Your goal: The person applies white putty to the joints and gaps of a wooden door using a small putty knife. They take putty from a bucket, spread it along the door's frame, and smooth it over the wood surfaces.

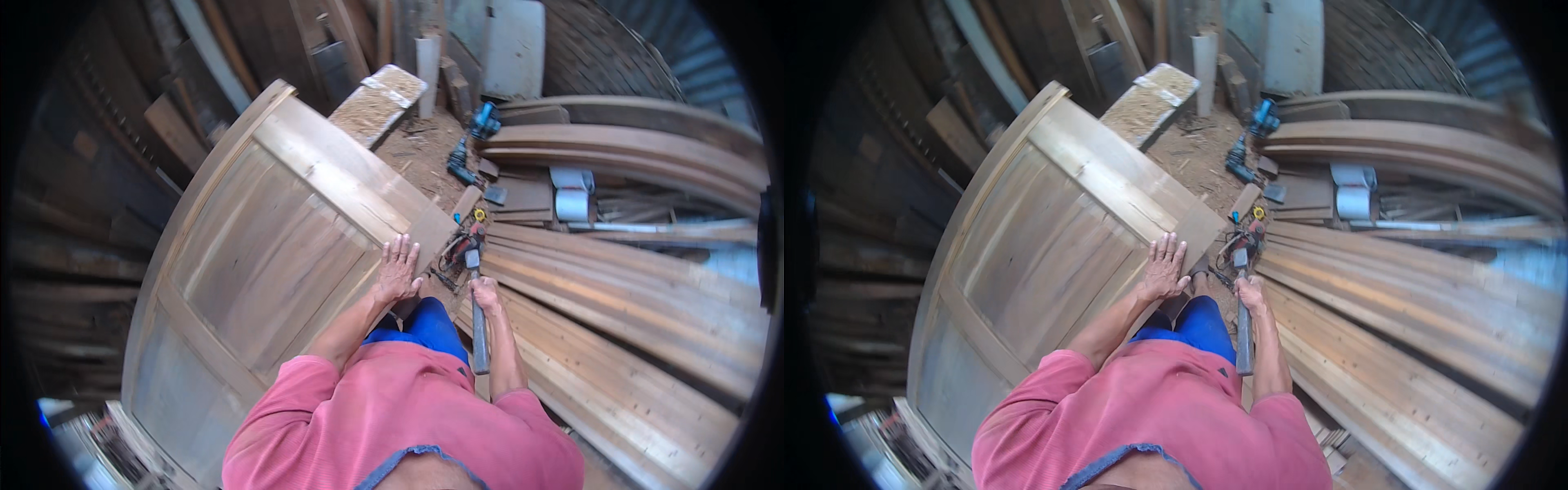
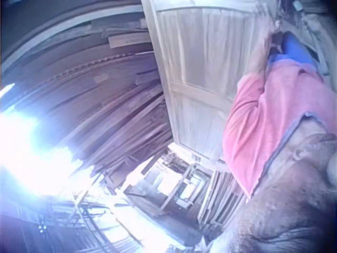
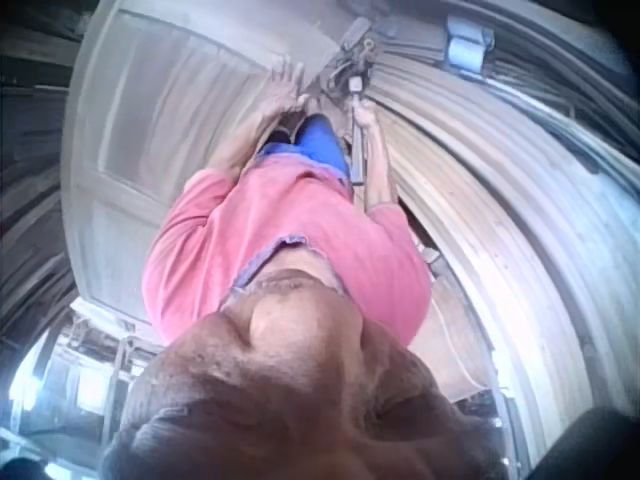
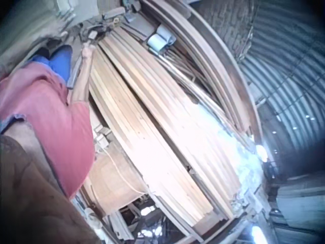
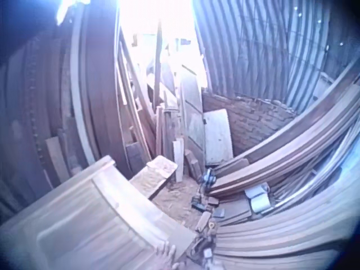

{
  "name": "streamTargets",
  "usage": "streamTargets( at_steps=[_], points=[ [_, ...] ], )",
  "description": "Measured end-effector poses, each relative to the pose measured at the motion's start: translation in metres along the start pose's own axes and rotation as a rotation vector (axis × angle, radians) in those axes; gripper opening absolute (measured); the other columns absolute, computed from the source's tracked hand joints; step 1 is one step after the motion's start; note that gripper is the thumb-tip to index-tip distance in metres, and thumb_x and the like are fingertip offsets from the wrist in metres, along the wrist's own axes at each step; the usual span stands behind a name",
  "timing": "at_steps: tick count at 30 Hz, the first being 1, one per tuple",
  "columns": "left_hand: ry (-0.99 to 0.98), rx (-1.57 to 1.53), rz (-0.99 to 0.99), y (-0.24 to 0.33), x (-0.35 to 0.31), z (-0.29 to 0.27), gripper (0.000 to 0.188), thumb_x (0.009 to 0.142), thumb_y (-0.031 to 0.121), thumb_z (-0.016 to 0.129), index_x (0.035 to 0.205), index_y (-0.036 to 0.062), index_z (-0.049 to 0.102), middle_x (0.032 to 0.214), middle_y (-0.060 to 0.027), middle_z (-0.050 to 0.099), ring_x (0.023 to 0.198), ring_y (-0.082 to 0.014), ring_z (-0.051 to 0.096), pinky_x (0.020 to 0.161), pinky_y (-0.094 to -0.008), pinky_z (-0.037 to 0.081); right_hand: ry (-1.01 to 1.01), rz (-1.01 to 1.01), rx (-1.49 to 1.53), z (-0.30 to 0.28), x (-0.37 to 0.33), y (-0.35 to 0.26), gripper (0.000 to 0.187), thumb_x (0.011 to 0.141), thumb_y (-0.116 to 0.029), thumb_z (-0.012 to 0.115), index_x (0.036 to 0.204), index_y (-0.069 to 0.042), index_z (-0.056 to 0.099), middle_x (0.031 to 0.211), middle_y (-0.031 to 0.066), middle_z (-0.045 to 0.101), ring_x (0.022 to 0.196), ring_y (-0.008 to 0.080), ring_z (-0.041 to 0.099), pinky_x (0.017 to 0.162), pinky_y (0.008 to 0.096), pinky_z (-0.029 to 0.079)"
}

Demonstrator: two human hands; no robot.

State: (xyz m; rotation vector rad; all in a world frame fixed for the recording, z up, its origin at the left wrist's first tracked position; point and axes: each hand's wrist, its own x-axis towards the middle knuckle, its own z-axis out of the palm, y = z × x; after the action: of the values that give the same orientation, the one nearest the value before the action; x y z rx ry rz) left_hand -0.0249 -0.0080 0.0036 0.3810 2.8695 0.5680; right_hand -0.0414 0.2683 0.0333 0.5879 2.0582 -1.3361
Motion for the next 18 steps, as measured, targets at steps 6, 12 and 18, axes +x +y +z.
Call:
streamTargets(
  at_steps=[6, 12, 18],
  points=[
    [0.012, -0.055, -0.119, -0.01, -0.009, -0.001, 0.096, 0.083, 0.054, 0.059, 0.152, -0.0007, 0.02, 0.16, -0.0225, 0.011, 0.15, -0.0371, 0.003, 0.118, -0.0576, 0.001, 0.128, -0.796, -0.341, -0.02, 0.095, -0.129, 0.014, 0.075, -0.014, 0.061, 0.076, 0.0, 0.063, 0.066, 0.0073, 0.061, 0.059, 0.014, 0.057, 0.056, 0.0325, 0.048],
    [0.022, -0.132, -0.419, 0.03, 0.001, -0.006, 0.101, 0.083, 0.056, 0.059, 0.152, -0.0027, 0.016, 0.16, -0.0217, 0.01, 0.15, -0.0358, 0.001, 0.118, -0.0571, -0.001, -0.276, -0.621, -0.551, -0.007, 0.15, -0.328, 0.031, 0.079, -0.026, 0.065, 0.073, 0.005, 0.064, 0.063, 0.0137, 0.064, 0.061, 0.02, 0.063, 0.062, 0.0351, 0.051],
    [-0.006, -0.135, -0.52, 0.038, 0.015, -0.015, 0.105, 0.081, 0.057, 0.062, 0.153, -0.0022, 0.014, 0.161, -0.0204, 0.008, 0.15, -0.035, 0.0, 0.118, -0.0565, 0.0, -0.463, -0.746, -1.38, 0.033, 0.234, -0.321, 0.027, 0.076, -0.019, 0.059, 0.082, 0.006, 0.068, 0.091, 0.0275, 0.068, 0.086, 0.0351, 0.07, 0.071, 0.0417, 0.055]
  ],
)
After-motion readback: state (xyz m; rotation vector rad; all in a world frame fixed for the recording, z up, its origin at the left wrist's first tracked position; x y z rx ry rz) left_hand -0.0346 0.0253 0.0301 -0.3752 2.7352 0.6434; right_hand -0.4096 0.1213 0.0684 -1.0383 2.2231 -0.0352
